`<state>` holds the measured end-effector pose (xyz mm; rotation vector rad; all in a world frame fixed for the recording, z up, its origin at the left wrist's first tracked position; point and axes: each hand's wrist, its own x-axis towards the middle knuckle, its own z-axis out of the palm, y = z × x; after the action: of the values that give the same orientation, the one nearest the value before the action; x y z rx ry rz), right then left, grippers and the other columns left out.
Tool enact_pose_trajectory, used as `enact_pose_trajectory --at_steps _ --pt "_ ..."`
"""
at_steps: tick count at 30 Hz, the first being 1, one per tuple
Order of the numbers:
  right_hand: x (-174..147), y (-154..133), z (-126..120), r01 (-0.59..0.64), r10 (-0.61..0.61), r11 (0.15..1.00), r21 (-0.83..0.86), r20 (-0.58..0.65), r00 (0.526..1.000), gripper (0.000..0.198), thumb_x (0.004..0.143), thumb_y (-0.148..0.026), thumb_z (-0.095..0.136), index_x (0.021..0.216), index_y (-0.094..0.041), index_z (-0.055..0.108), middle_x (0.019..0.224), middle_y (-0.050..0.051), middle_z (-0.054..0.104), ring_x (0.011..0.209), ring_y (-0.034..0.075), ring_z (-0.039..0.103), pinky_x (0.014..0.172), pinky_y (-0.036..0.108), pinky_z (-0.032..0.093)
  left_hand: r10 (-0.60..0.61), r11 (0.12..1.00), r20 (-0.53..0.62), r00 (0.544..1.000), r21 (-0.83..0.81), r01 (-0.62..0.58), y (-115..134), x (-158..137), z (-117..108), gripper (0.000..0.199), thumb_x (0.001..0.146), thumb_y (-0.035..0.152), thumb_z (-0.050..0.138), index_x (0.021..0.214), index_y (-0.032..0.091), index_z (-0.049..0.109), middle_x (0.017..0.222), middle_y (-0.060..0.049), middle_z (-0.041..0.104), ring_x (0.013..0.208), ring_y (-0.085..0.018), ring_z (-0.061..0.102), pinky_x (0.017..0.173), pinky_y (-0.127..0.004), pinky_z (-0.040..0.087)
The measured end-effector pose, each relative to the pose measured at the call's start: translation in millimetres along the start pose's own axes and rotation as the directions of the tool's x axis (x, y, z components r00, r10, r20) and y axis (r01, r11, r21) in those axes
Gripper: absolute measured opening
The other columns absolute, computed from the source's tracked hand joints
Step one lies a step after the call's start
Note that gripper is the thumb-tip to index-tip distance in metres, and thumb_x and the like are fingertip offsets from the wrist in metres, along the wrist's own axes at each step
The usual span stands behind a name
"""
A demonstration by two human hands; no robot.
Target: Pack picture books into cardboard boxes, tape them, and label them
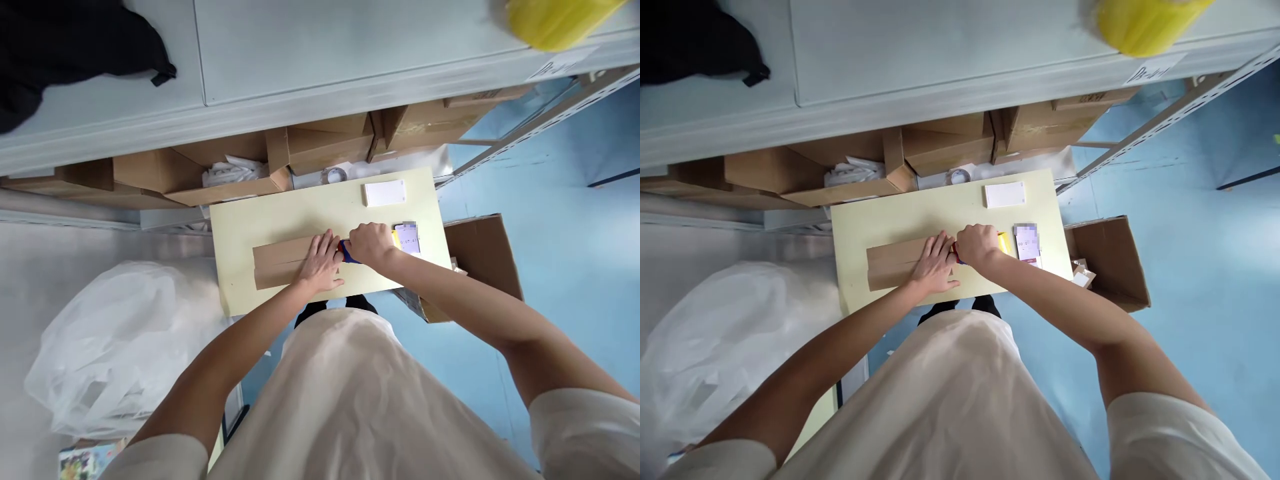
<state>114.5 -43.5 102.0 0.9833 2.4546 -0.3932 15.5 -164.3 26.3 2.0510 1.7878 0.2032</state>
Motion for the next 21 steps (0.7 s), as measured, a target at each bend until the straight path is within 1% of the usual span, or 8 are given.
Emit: enact_pose_trajectory --at_steps 3,5,7,10,14,16,19,21 --pt "-3 -3 6 0.025 -0.022 0.996 -0.080 0.047 0.999 0.023 0.085 -0.021 0.049 0.088 -0.011 0.070 0.087 0.020 0.068 0.081 0.030 0.065 0.069 0.040 0.044 -0.009 0.998 -0.003 1.000 0.064 0.009 2 0 -2 0.072 0.057 0.043 0.077 0.120 0.016 0.055 0.143 -0.018 0.036 0.139 -0.040 0.006 0.112 -0.053 -0.001" --pt "-10 5 11 -0.014 0.021 0.994 -0.104 0.064 0.998 0.025 0.086 -0.020 0.046 0.088 -0.010 0.069 0.086 0.019 0.068 0.081 0.029 0.065 0.069 0.038 0.044 -0.011 0.994 0.003 1.000 0.109 0.011 4 0 -5 0.069 0.058 0.047 0.076 0.116 0.015 0.058 0.140 -0.018 0.039 0.140 -0.039 0.006 0.112 -0.052 0.001" --pt "-20 20 15 -0.138 0.138 0.987 -0.084 -0.003 0.990 0.037 0.091 -0.032 0.040 0.086 -0.009 0.068 0.085 0.019 0.068 0.077 0.028 0.066 0.066 0.036 0.044 -0.014 0.991 0.004 1.000 0.133 0.013 5 0 -7 0.067 0.059 0.053 0.073 0.112 0.015 0.059 0.140 -0.018 0.040 0.140 -0.037 0.007 0.113 -0.051 0.002" --pt "-41 49 20 -0.306 0.303 0.952 -0.005 -0.130 0.944 0.052 0.091 -0.050 0.033 0.086 -0.010 0.066 0.079 0.018 0.067 0.075 0.028 0.065 0.064 0.033 0.042 -0.028 0.997 -0.004 1.000 0.073 0.028 6 1 -10 0.076 0.059 0.063 0.067 0.116 0.014 0.057 0.144 -0.019 0.034 0.140 -0.036 0.007 0.112 -0.051 0.004" --pt "-62 71 38 -0.392 0.417 0.903 0.178 -0.130 0.900 0.049 0.091 -0.048 0.031 0.091 -0.012 0.063 0.080 0.016 0.066 0.076 0.026 0.064 0.063 0.030 0.039 -0.030 0.987 -0.033 0.999 -0.159 0.024 -4 0 -17 0.100 0.065 0.068 0.059 0.142 0.012 0.027 0.153 -0.021 0.007 0.141 -0.037 0.004 0.110 -0.053 0.010" --pt "-64 69 55 -0.381 0.422 0.880 0.285 -0.100 0.901 0.038 0.090 -0.039 0.035 0.098 -0.012 0.060 0.084 0.014 0.066 0.078 0.025 0.063 0.062 0.029 0.038 -0.052 0.970 -0.098 0.994 -0.242 0.027 -14 -6 -24 0.096 0.075 0.064 0.052 0.146 0.013 0.012 0.154 -0.020 -0.001 0.141 -0.036 0.000 0.109 -0.054 0.013" --pt "-56 53 84 -0.306 0.372 0.870 0.387 -0.107 0.922 0.033 0.084 -0.027 0.042 0.111 -0.011 0.052 0.093 0.014 0.065 0.084 0.025 0.061 0.065 0.029 0.039 -0.187 0.968 -0.238 0.953 -0.208 0.138 -35 -29 -35 0.078 0.087 0.054 0.039 0.147 0.014 0.011 0.154 -0.018 0.001 0.141 -0.034 -0.002 0.109 -0.058 0.008" --pt "-45 40 102 -0.292 0.359 0.871 0.395 -0.107 0.927 0.032 0.085 -0.023 0.042 0.112 -0.009 0.050 0.095 0.015 0.064 0.085 0.026 0.060 0.067 0.031 0.039 -0.359 0.932 -0.302 0.883 -0.164 0.323 -50 -51 -37 0.075 0.088 0.050 0.038 0.146 0.010 0.013 0.154 -0.020 0.003 0.141 -0.034 -0.003 0.109 -0.059 0.004"
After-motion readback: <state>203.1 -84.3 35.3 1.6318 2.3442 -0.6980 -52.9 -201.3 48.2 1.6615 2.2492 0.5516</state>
